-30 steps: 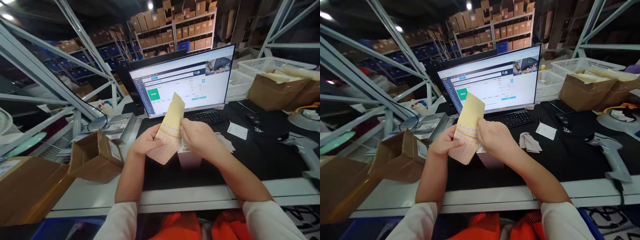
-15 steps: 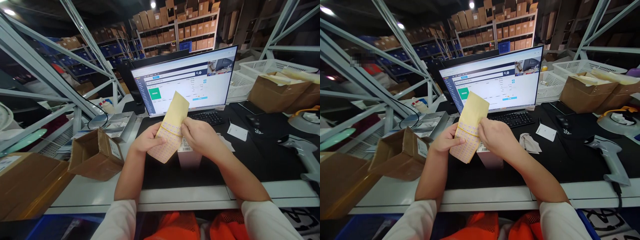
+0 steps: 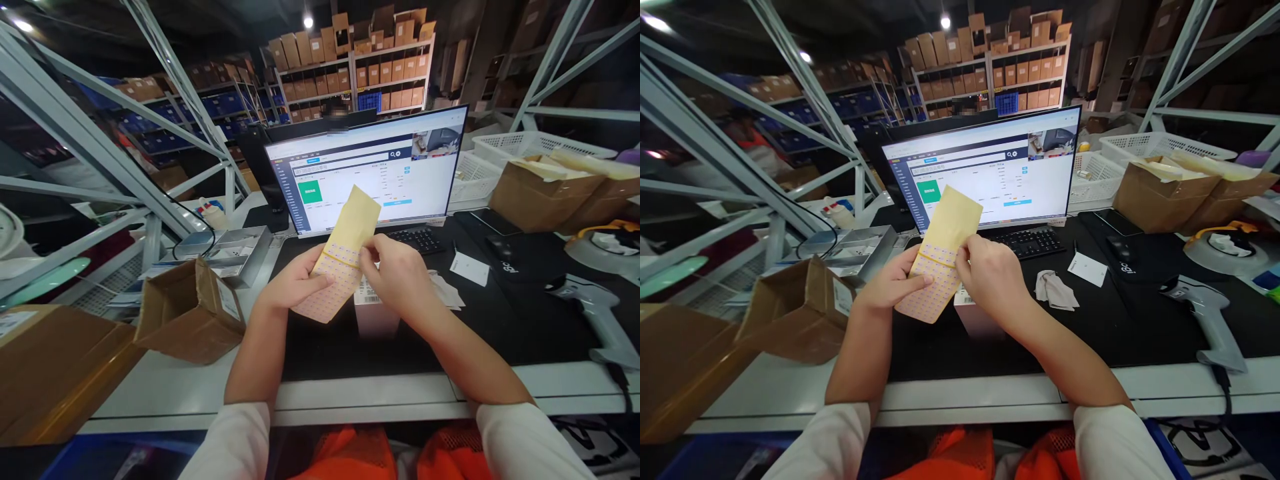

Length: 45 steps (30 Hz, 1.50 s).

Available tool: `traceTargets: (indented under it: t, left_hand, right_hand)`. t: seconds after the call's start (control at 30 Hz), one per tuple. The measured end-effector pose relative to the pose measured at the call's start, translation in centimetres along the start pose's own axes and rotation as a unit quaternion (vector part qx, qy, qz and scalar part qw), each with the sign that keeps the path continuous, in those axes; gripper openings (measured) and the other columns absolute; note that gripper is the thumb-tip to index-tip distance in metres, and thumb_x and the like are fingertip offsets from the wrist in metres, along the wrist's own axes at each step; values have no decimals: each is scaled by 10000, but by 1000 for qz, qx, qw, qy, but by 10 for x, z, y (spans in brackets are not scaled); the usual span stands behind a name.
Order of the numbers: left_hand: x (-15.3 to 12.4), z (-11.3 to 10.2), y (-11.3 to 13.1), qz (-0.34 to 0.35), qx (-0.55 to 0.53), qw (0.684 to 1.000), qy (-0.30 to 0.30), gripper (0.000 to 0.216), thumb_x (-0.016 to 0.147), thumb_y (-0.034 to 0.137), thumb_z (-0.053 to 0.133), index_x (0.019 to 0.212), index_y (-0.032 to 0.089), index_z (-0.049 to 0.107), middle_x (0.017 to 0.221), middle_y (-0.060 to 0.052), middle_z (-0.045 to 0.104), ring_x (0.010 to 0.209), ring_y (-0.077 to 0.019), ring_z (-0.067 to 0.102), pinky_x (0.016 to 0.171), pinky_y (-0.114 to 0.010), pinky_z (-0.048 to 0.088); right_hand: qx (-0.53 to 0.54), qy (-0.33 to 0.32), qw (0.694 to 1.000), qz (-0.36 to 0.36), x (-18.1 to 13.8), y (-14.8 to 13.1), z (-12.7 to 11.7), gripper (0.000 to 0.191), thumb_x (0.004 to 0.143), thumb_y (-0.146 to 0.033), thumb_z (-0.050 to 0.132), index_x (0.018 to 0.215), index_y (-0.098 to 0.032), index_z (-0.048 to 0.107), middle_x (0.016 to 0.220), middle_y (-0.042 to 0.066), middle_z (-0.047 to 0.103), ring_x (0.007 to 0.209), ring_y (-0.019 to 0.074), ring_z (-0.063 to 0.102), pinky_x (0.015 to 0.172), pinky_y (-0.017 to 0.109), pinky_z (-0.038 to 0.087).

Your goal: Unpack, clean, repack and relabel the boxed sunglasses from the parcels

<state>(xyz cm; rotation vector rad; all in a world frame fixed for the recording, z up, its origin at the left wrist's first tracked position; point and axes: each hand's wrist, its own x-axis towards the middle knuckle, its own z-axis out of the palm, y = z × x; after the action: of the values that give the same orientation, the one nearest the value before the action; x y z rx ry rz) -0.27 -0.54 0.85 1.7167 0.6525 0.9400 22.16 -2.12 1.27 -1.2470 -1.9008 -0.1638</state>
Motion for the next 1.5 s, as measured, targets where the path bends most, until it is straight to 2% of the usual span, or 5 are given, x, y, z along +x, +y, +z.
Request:
traceTargets:
  t: [0.3,0.47,0.73,1.07,1.5]
  left_hand:
    - [2,-1,0,-16,-3,1000,11,649,837,330,809,1427,187,579,1381,-143,680,1222,-334,681,981,-386,576]
    - [8,-12,-5,-8,-38,998,48,661,777,324,858,1374,188,609,1361,-139,695,1194,-331,698,937,-362,592]
    - [10,-57,-13,26,-60,983,174,589,739,274,869,1266,197,617,1234,-110,753,1050,-296,750,776,-333,629]
    - [7,-74,-16,41,-58,977,199,582,725,254,865,1251,200,624,1193,-100,753,1154,-354,705,846,-408,643]
    - [7,-71,-12,59,-108,973,196,594,683,241,892,1216,186,635,1195,-105,744,1278,-405,635,939,-483,624]
  right_hand:
    - [68,33,997,5,5,7,11,168,901,-244,521,772,-183,611,713,40,686,626,169,597,621,300,371]
    - [160,22,986,30,13,25,-16,143,861,-263,544,769,-187,623,693,15,662,608,137,561,614,263,407]
    - [-13,-247,964,-101,14,41,-50,115,824,-143,552,740,-185,619,686,9,633,630,141,514,619,277,316]
    - [-149,-355,881,-276,16,33,-58,236,942,-131,525,785,-157,699,846,81,688,748,187,607,714,329,410]
    - [-7,-227,948,-223,-46,68,-50,494,996,-320,615,1470,-190,565,1430,189,610,1274,329,626,1048,538,563]
